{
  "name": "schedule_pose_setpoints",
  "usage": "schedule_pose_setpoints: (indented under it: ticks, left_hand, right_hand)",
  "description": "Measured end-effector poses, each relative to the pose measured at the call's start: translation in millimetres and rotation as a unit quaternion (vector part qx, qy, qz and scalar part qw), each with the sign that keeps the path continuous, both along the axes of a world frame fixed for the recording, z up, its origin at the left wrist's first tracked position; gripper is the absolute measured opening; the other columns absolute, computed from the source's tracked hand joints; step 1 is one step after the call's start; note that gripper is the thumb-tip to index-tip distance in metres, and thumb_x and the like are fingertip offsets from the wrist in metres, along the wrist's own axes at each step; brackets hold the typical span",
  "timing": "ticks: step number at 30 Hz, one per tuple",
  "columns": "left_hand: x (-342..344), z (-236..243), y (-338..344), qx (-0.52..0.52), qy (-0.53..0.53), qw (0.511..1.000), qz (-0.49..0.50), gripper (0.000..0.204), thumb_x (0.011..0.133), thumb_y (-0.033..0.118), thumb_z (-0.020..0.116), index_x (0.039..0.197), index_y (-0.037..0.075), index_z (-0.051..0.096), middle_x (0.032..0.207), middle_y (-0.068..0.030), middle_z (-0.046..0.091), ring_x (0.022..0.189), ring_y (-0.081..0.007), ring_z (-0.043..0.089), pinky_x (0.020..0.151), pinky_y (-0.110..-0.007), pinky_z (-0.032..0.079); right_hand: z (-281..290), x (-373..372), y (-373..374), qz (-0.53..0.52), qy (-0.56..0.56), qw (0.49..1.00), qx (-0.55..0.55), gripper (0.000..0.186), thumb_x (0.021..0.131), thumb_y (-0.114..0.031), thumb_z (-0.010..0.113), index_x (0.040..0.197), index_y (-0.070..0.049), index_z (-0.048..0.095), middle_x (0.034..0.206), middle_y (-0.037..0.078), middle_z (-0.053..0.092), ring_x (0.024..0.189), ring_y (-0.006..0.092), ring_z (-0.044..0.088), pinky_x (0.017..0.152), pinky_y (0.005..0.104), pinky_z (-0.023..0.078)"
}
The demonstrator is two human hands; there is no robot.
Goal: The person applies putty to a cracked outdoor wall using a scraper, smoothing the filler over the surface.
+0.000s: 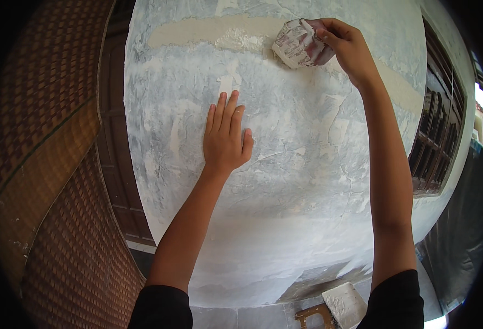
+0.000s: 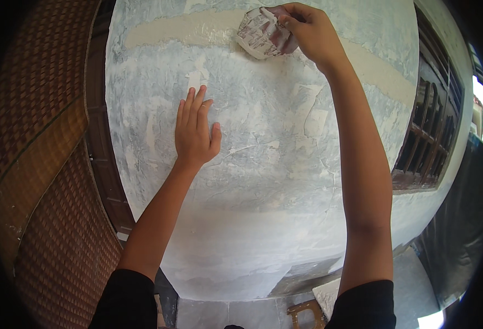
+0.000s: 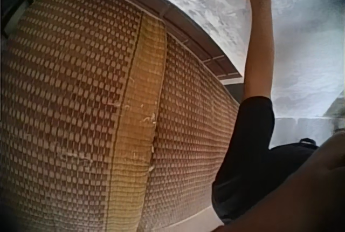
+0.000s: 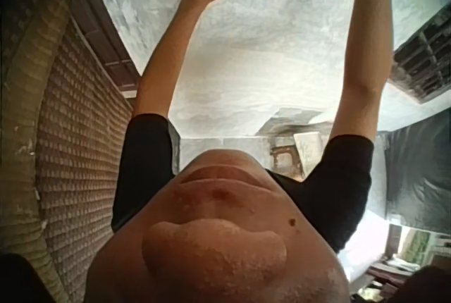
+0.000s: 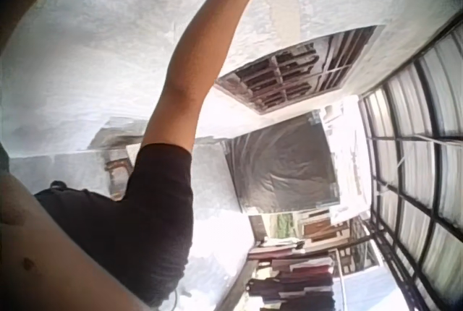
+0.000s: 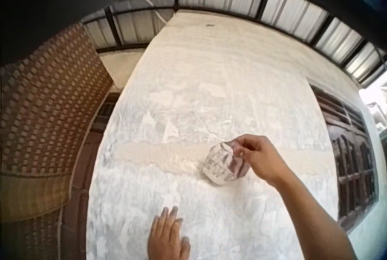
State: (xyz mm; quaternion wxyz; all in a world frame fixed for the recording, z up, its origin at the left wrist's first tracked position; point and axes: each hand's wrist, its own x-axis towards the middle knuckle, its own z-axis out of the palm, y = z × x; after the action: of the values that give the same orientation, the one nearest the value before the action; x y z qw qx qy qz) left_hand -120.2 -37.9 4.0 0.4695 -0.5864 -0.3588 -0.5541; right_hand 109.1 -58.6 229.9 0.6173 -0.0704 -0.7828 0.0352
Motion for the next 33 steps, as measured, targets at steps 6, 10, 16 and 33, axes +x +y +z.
schedule_pose_setpoints:
  ticks: [6, 10, 16, 33]
  left_hand:
    - [3, 0, -1, 0.007, -0.002, 1.000, -0.015, 0.043, 0.088, 0.019, 0.051, 0.126, -0.001, 0.054, 0.151, -0.0216, 0.043, 0.144, -0.0412, 0.035, 0.117, -0.056, 0.026]
    - [-1, -2, -3, 0.005, -0.008, 1.000, -0.004, 0.043, 0.088, 0.019, 0.051, 0.125, -0.001, 0.054, 0.151, -0.0216, 0.044, 0.143, -0.0409, 0.036, 0.117, -0.055, 0.026]
    - [2, 0, -1, 0.013, -0.007, 1.000, -0.007, 0.043, 0.087, 0.019, 0.051, 0.125, -0.001, 0.055, 0.151, -0.0217, 0.044, 0.143, -0.0405, 0.037, 0.117, -0.054, 0.027]
    - [4, 0, -4, 0.005, -0.003, 1.000, -0.009, 0.043, 0.086, 0.018, 0.052, 0.125, -0.002, 0.054, 0.151, -0.0224, 0.044, 0.143, -0.0414, 0.036, 0.117, -0.055, 0.027]
  right_hand:
    - [53, -28, 17, -0.244, -0.164, 0.941, 0.166, 0.027, 0.097, -0.016, 0.056, 0.117, -0.006, 0.070, 0.097, 0.007, 0.073, 0.086, 0.0189, 0.069, 0.082, 0.0347, 0.055]
    - [54, -58, -23, -0.252, -0.244, 0.930, 0.113, 0.025, 0.093, -0.008, 0.055, 0.110, 0.004, 0.070, 0.093, 0.016, 0.072, 0.081, 0.0254, 0.068, 0.071, 0.0368, 0.057]
    - [79, -71, -21, -0.306, -0.236, 0.917, 0.098, 0.025, 0.092, -0.010, 0.059, 0.110, 0.004, 0.070, 0.094, 0.017, 0.072, 0.083, 0.0252, 0.069, 0.072, 0.0367, 0.057]
    - [86, -61, 42, -0.237, -0.251, 0.920, 0.187, 0.030, 0.093, -0.013, 0.053, 0.116, -0.007, 0.071, 0.092, 0.011, 0.073, 0.074, 0.0179, 0.068, 0.067, 0.0339, 0.057]
